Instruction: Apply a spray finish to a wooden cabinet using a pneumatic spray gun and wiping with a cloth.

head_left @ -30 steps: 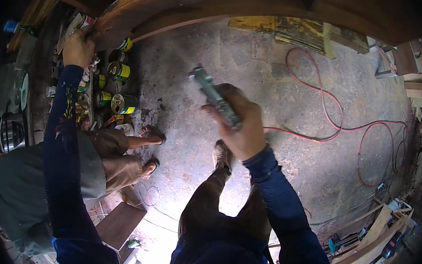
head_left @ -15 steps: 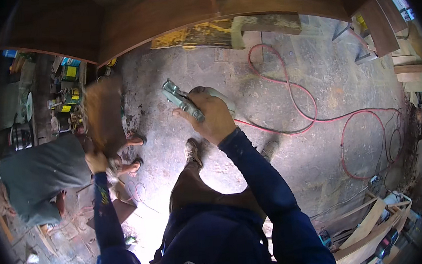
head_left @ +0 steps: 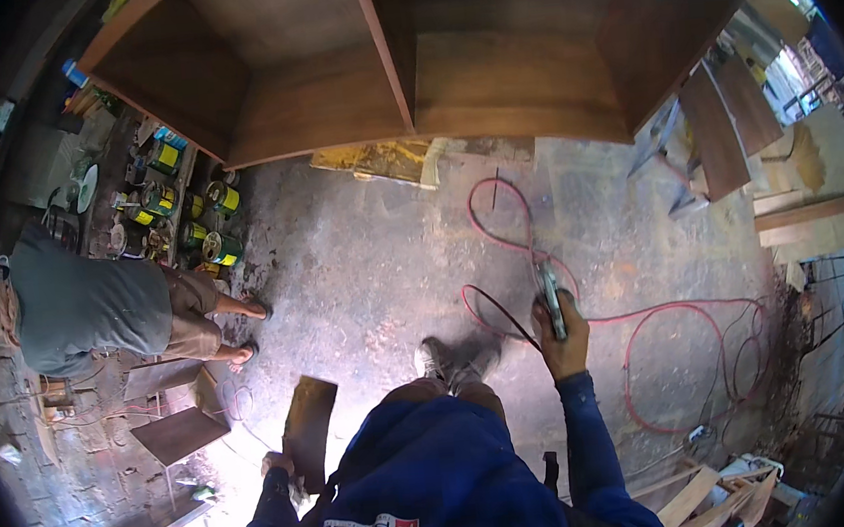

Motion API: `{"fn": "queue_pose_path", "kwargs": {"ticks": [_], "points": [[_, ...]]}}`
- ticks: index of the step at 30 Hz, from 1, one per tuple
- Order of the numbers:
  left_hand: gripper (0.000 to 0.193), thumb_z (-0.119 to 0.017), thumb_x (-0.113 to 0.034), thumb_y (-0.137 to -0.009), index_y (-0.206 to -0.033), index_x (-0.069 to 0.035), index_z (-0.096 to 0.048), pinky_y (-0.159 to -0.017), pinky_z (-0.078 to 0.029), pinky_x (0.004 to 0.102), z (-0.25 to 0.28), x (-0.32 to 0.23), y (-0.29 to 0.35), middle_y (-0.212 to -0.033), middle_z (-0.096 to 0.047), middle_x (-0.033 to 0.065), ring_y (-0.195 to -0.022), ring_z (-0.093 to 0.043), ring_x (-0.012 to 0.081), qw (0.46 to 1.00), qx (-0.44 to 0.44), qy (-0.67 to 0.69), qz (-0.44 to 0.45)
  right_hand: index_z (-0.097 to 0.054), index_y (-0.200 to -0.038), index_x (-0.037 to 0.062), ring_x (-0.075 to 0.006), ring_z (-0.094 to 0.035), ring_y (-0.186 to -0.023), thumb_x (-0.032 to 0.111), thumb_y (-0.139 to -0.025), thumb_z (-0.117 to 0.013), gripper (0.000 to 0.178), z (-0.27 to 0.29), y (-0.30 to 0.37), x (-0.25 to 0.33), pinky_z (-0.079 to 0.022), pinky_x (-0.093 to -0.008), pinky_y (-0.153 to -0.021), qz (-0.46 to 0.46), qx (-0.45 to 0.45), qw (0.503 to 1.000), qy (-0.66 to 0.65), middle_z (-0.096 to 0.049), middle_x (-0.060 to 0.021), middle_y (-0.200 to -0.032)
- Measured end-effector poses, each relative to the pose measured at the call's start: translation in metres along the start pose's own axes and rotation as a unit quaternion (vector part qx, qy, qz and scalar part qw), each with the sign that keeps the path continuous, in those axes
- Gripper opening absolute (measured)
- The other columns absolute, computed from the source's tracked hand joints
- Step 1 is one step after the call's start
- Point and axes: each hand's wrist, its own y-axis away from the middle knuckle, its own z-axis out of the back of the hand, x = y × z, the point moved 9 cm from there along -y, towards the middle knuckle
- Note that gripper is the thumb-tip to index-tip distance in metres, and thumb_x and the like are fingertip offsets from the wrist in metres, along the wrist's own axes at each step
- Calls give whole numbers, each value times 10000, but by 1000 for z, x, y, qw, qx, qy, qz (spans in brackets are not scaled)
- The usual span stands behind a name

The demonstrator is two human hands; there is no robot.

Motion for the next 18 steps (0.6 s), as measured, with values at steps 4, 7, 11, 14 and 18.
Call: {"fn": "queue_pose_path", "kwargs": {"ticks": [4,7,11,14,18], "points": [[392,-633,-448,-812,-919,-91,-757,-821,-557,449,3,-149,-31,-957,-708,185,-961,-699,318,949,-28,-78,-305,-645,-1151,30,-392,-661,-913,198,-834,-766,379,17,65,-70,-515,-422,-796,-25,40,996,72,-683,-209,-954],[370,-627,-414,-823,-975,-98,-746,-793,-540,465,114,-268,74,-938,-696,205,-927,-686,357,909,-44,204,-361,-672,-1027,37,-392,-652,-868,202,-828,-744,268,28,112,-109,-501,-444,-748,-96,112,984,96,-671,-200,-921],[311,-606,-295,-821,-1057,-144,-741,-835,-540,457,189,-364,139,-999,-699,194,-951,-680,358,854,-121,225,-454,-674,-987,35,-278,-688,-696,218,-849,-720,234,10,175,-167,-514,-396,-638,-227,176,956,59,-677,-174,-782],[316,-595,-246,-814,-1084,-178,-745,-888,-538,451,214,-463,174,-1060,-701,175,-1004,-671,357,849,-79,143,-502,-674,-942,-21,-203,-688,-689,289,-904,-687,313,10,210,-195,-521,-366,-627,-353,130,916,-142,-703,-117,-775],[500,-691,-308,-791,-1276,-197,-642,-926,-526,462,248,-555,166,-1174,-677,171,-1092,-646,368,810,-121,105,-565,-703,-953,5,-135,-608,-617,287,-883,-745,293,27,216,-214,-486,-316,-572,-361,139,921,-37,-682,-71,-769]]}}
